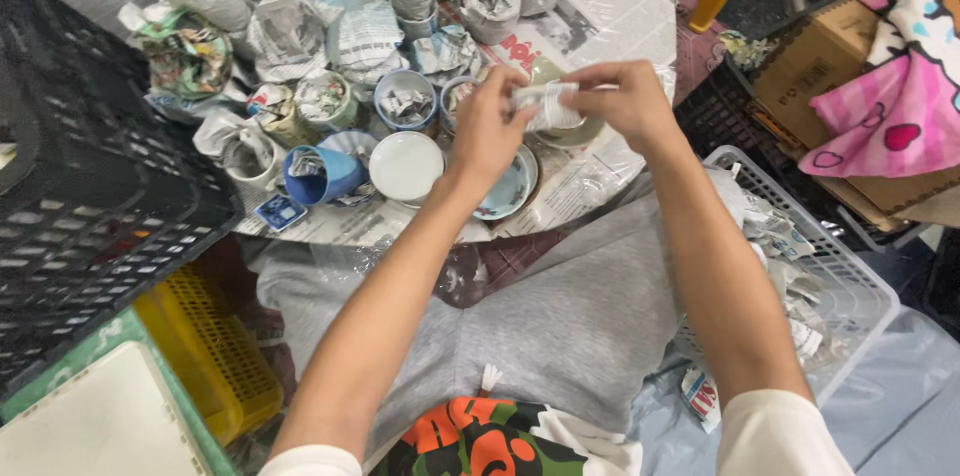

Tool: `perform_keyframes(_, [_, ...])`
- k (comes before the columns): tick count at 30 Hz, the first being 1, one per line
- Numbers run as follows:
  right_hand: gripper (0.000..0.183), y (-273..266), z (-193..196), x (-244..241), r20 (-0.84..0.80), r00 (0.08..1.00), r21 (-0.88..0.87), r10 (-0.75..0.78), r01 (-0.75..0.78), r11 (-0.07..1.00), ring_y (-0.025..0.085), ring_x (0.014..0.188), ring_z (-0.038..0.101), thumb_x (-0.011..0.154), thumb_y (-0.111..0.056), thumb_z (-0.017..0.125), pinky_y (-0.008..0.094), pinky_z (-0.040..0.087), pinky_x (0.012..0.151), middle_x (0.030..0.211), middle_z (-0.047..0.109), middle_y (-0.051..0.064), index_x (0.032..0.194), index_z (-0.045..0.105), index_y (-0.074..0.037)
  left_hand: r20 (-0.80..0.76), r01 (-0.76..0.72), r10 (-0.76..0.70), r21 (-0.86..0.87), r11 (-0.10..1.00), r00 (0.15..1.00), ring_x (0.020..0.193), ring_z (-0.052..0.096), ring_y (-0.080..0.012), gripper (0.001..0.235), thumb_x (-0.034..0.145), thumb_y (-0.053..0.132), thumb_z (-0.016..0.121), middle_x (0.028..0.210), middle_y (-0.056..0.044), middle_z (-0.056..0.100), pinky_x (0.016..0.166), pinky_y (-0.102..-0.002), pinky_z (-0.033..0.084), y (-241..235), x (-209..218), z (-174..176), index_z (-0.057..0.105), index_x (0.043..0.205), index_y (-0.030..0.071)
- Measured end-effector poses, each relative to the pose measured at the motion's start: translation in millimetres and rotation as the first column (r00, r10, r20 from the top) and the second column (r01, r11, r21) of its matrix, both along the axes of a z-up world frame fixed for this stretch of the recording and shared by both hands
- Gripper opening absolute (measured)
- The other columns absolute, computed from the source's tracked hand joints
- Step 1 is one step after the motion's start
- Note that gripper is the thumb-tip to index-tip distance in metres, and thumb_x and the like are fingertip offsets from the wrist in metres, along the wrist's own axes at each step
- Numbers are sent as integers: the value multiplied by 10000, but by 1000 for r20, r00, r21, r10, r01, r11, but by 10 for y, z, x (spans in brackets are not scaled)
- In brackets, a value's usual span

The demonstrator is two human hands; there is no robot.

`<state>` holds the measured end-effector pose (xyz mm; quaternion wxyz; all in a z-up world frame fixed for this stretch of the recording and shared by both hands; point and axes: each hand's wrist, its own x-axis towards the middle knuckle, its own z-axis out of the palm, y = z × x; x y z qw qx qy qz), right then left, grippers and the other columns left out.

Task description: The person sits cross-legged on the floor and wraps small ceramic bowls and cups with newspaper. They fold the paper around each item, place the wrapped pieces into a white basket, and continue handling additional items from a nearby table.

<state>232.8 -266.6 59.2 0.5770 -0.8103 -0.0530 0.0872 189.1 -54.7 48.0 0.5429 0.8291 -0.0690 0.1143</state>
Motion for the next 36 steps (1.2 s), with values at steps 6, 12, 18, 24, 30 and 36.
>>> perform_keyframes(6, [277, -215, -482, 455, 86, 969, -168, -231, 243, 955, 144, 653, 713, 719, -50, 890, 286, 569, 583, 770, 748, 93, 923, 730, 48, -74, 141, -121, 404, 904, 990, 1056, 642, -421, 224, 921, -30, 601, 1462, -231, 473, 904, -515, 510, -458, 407, -564, 643, 1141, -24])
perform_keyframes(12, [165, -270, -838, 495, 299, 948, -398, -107, 226, 889, 184, 651, 733, 719, -57, 874, 308, 582, 644, 741, 746, 148, 839, 785, 13, 36, 110, -198, 730, 674, 980, 1313, 514, -440, 257, 845, -17, 662, 1445, -284, 440, 1052, -472, 493, -734, 506, -979, 694, 1083, -107])
perform_keyframes(18, [130, -152, -886, 346, 437, 899, -479, 24, 210, 852, 319, 782, 731, 753, -43, 790, 400, 582, 753, 849, 732, 199, 875, 774, 1, -43, 100, -124, 857, 505, 991, 1427, 386, -395, 332, 784, 113, 698, 1519, -223, 403, 1146, -427, 365, -844, 347, -837, 745, 1074, -41])
perform_keyframes(24, [86, -62, -991, 337, 611, 750, -600, 254, 229, 766, 387, 885, 686, 841, -89, 707, 486, 546, 786, 907, 708, 164, 893, 758, -44, -10, 45, -136, 966, 255, 991, 1373, 364, -374, 509, 938, 310, 542, 1443, -248, 523, 1194, -611, 56, -943, 316, -845, 637, 1330, -1])
perform_keyframes(30, [117, -46, -1001, 370, 523, 766, -732, 374, 179, 658, 349, 854, 678, 815, -123, 722, 463, 553, 768, 868, 698, 160, 919, 771, -106, -300, 325, -126, 894, 310, 946, 1435, 344, -314, 433, 963, 263, 530, 1455, -120, 543, 1151, -622, 193, -890, 409, -939, 649, 1330, 65])
perform_keyframes(36, [191, -60, -872, 340, 504, 730, -773, 461, 144, 618, 319, 897, 678, 762, -136, 729, 444, 566, 790, 884, 758, 86, 924, 820, -181, -254, 295, -168, 906, 302, 952, 1385, 439, -262, 344, 959, 218, 559, 1397, -59, 611, 1172, -604, 265, -871, 476, -1030, 715, 1249, 118])
